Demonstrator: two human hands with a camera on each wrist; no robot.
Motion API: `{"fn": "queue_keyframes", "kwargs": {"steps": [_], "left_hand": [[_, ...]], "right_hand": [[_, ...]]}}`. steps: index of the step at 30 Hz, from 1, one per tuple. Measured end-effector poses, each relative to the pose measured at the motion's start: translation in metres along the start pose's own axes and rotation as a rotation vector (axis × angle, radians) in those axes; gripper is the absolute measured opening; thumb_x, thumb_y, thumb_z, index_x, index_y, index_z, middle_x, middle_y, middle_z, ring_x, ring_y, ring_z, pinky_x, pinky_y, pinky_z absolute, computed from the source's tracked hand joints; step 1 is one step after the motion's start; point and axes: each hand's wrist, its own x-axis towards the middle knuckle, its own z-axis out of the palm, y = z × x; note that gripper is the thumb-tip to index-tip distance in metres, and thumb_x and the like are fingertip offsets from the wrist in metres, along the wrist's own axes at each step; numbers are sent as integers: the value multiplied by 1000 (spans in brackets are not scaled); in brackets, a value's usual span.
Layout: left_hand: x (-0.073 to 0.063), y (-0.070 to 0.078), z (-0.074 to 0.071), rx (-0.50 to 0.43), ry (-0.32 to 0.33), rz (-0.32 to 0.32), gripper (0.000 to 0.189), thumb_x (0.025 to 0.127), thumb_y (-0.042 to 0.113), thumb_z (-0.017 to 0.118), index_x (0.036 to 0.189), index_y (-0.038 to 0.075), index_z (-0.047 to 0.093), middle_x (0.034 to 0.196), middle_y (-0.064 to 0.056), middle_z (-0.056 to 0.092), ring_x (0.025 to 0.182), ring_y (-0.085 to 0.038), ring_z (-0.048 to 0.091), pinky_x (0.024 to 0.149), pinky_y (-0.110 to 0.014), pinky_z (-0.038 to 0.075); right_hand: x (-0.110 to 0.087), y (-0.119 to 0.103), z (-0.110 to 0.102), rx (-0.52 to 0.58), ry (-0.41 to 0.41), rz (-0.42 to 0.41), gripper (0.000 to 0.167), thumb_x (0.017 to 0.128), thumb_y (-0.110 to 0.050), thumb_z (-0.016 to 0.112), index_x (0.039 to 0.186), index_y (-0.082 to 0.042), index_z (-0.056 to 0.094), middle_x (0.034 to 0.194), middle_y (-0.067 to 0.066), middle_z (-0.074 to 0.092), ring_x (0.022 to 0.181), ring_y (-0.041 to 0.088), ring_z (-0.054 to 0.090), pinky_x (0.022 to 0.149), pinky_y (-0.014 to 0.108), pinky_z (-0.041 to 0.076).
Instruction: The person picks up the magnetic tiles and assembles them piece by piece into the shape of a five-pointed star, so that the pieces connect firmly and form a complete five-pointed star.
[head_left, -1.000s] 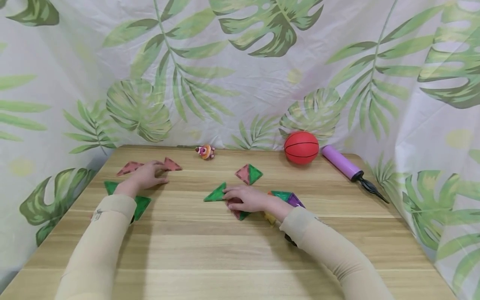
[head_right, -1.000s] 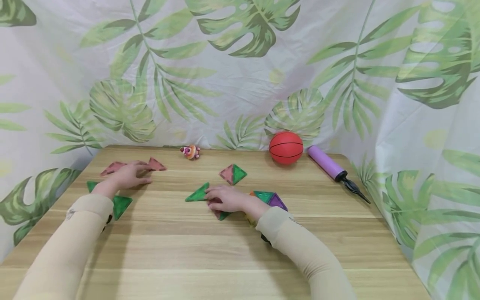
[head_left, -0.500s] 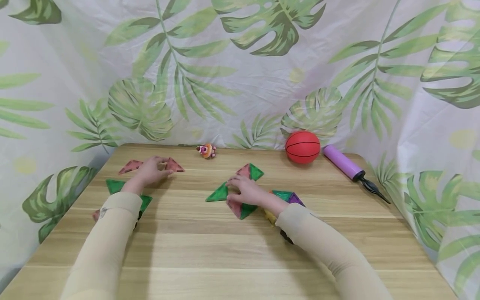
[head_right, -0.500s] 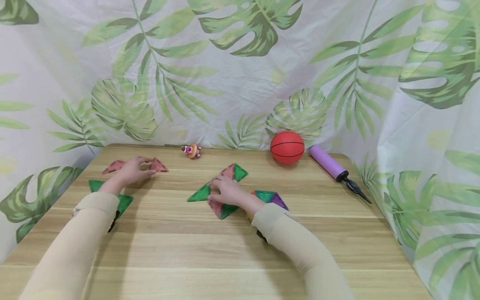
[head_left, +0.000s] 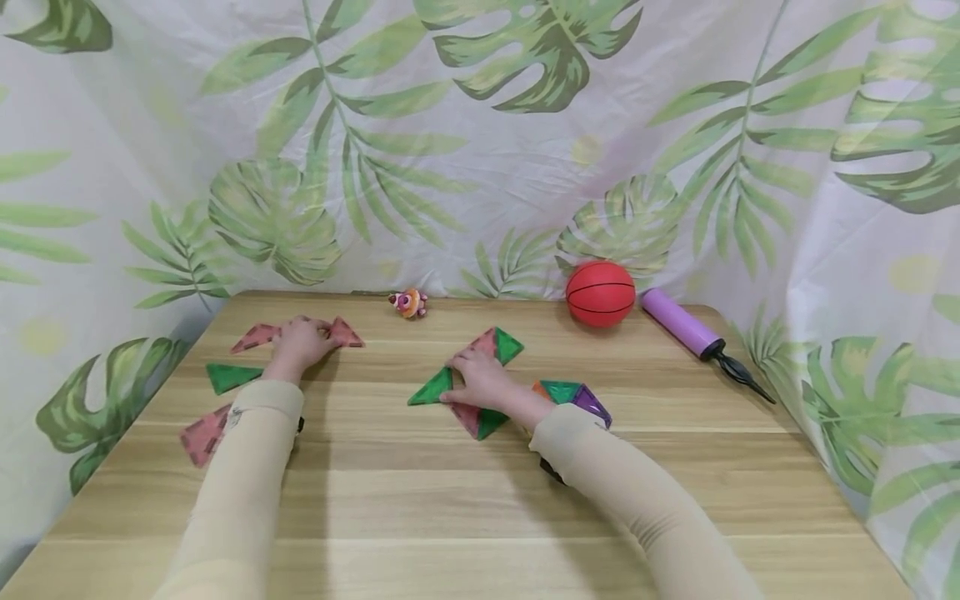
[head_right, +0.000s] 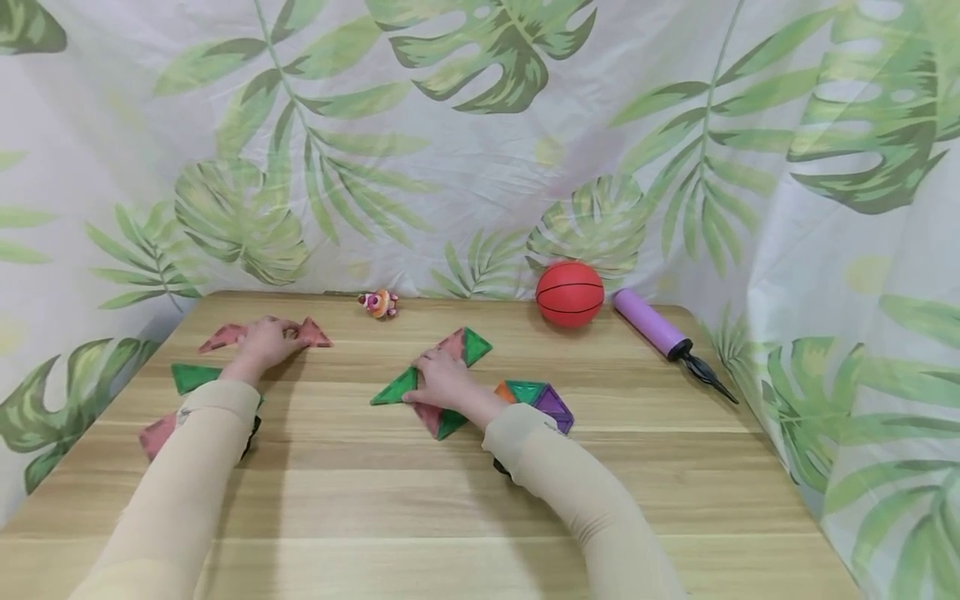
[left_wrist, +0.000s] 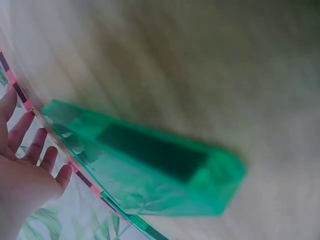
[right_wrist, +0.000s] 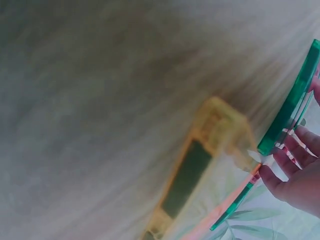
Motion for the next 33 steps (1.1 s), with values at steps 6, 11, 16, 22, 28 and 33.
{"fn": "queue_keyframes", "kwargs": {"steps": [6, 11, 16, 22, 28, 33], "left_hand": [[0, 5, -2, -6, -45, 45, 55, 94, 38, 55, 136, 5, 48, 137, -36, 32, 123, -58, 25, 95, -71, 23], [-3, 12, -4, 16, -63, 124, 54, 93, 33, 58, 139, 6, 45, 136, -36, 35, 123, -60, 26, 96, -72, 22], [-10, 18, -8, 35, -95, 171, 52, 92, 31, 60, 137, 8, 48, 137, -36, 35, 123, -60, 24, 94, -72, 23], [-19, 22, -6, 60, -112, 243, 51, 91, 30, 62, 136, 10, 50, 135, -35, 38, 122, -59, 26, 95, -71, 23], [-27, 30, -1, 46, -107, 327, 50, 90, 28, 65, 134, 9, 53, 133, -34, 42, 121, -56, 32, 95, -69, 26], [-30, 36, 0, 42, -104, 379, 48, 88, 29, 66, 131, 9, 56, 130, -31, 46, 119, -54, 35, 93, -68, 28]], "right_hand": [[-1, 2, 0, 16, 29, 4, 65, 83, -53, 65, 134, -14, 53, 137, 6, 50, 129, 24, 42, 105, 45, 37], [-3, 1, -1, -2, 49, 24, 66, 81, -53, 67, 131, -12, 55, 134, 7, 52, 126, 23, 46, 104, 39, 39], [-2, 2, -2, -22, 30, 10, 65, 83, -54, 65, 133, -15, 54, 135, 6, 51, 127, 24, 44, 103, 45, 39], [0, 4, -1, -49, 5, -29, 62, 85, -53, 62, 137, -20, 51, 135, 6, 50, 126, 26, 44, 100, 47, 40], [3, 4, 0, -63, -14, -41, 59, 87, -50, 61, 139, -24, 49, 135, 5, 49, 126, 25, 43, 98, 48, 40], [5, 4, -2, -57, -20, -48, 57, 88, -48, 61, 139, -24, 49, 136, 5, 48, 126, 25, 43, 100, 49, 38]]}}
